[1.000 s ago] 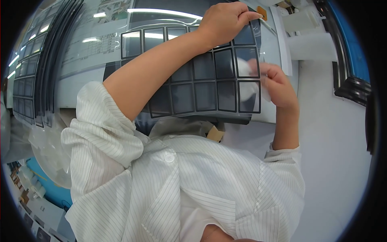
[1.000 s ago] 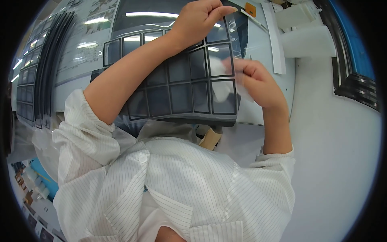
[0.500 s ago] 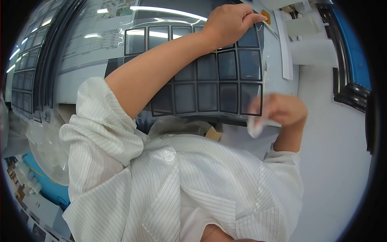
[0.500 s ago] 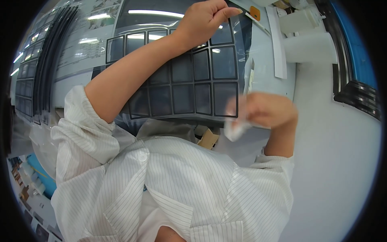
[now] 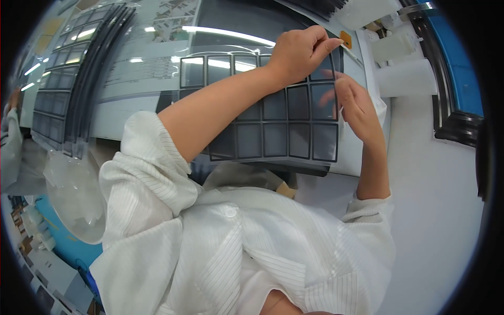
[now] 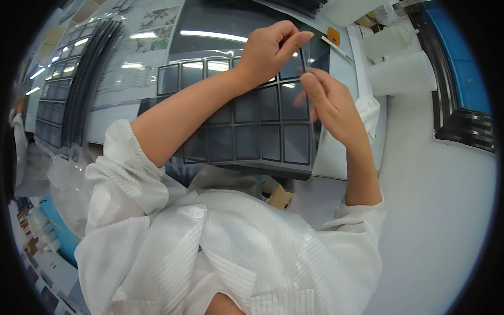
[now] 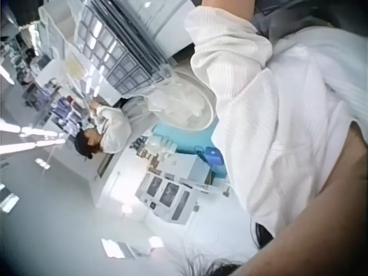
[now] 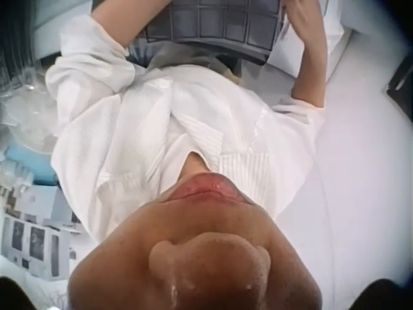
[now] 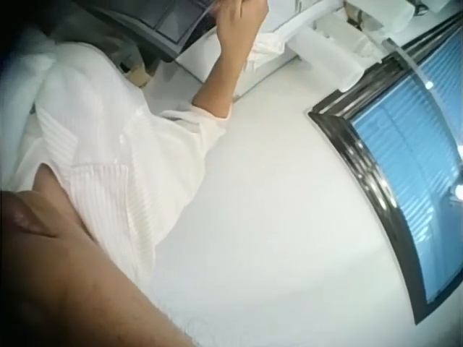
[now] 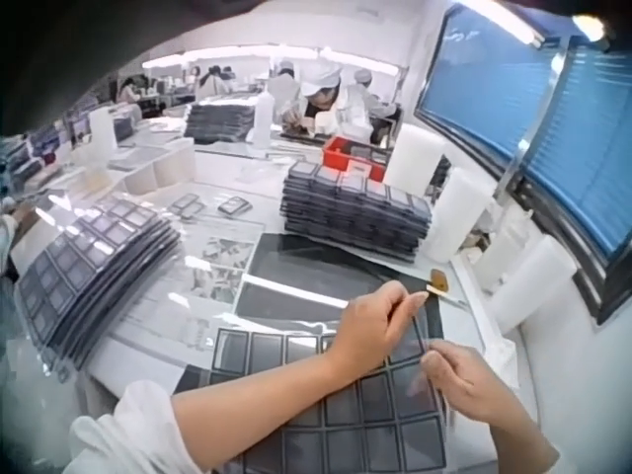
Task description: The recorder is inspecting and cleaning transparent grid-like filters at a production workstation.
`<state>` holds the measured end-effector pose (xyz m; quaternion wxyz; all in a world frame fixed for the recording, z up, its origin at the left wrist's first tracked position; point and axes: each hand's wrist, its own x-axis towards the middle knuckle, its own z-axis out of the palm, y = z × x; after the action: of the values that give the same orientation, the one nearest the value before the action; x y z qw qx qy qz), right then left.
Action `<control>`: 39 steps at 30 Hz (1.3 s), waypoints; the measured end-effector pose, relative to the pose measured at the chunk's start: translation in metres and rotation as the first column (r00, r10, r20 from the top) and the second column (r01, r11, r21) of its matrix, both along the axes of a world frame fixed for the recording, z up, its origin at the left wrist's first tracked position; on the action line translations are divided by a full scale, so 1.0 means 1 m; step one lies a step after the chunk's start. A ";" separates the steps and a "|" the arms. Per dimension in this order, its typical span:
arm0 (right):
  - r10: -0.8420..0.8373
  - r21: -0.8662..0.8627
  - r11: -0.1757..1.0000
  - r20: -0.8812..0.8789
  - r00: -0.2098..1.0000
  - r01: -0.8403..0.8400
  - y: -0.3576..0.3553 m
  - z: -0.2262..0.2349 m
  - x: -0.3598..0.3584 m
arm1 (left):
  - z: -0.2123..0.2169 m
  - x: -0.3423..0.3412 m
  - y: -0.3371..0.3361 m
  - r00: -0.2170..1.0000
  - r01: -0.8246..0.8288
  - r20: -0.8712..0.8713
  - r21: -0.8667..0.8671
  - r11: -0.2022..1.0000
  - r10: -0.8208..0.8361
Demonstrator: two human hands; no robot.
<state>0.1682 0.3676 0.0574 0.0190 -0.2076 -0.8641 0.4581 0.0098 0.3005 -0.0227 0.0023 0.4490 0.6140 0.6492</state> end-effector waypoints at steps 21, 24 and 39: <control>-0.192 -0.169 0.975 -0.304 0.933 0.146 -0.016 -0.043 0.063 | 0.055 -0.102 -0.162 0.961 -0.077 0.236 -0.282 0.956 0.147; -0.233 -0.196 0.965 -0.357 0.905 0.171 -0.014 -0.052 0.067 | 0.030 -0.074 -0.186 0.802 -0.016 0.566 -0.300 0.954 0.191; -0.319 -0.274 0.925 -0.174 0.932 0.265 -0.011 -0.056 0.081 | 0.025 -0.001 -0.234 0.684 0.047 0.670 -0.436 0.898 0.289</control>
<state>0.2490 0.3564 0.0016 0.1550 -0.2843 -0.7527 0.5732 0.0087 0.0664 0.0023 0.2951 0.1040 0.7167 0.6232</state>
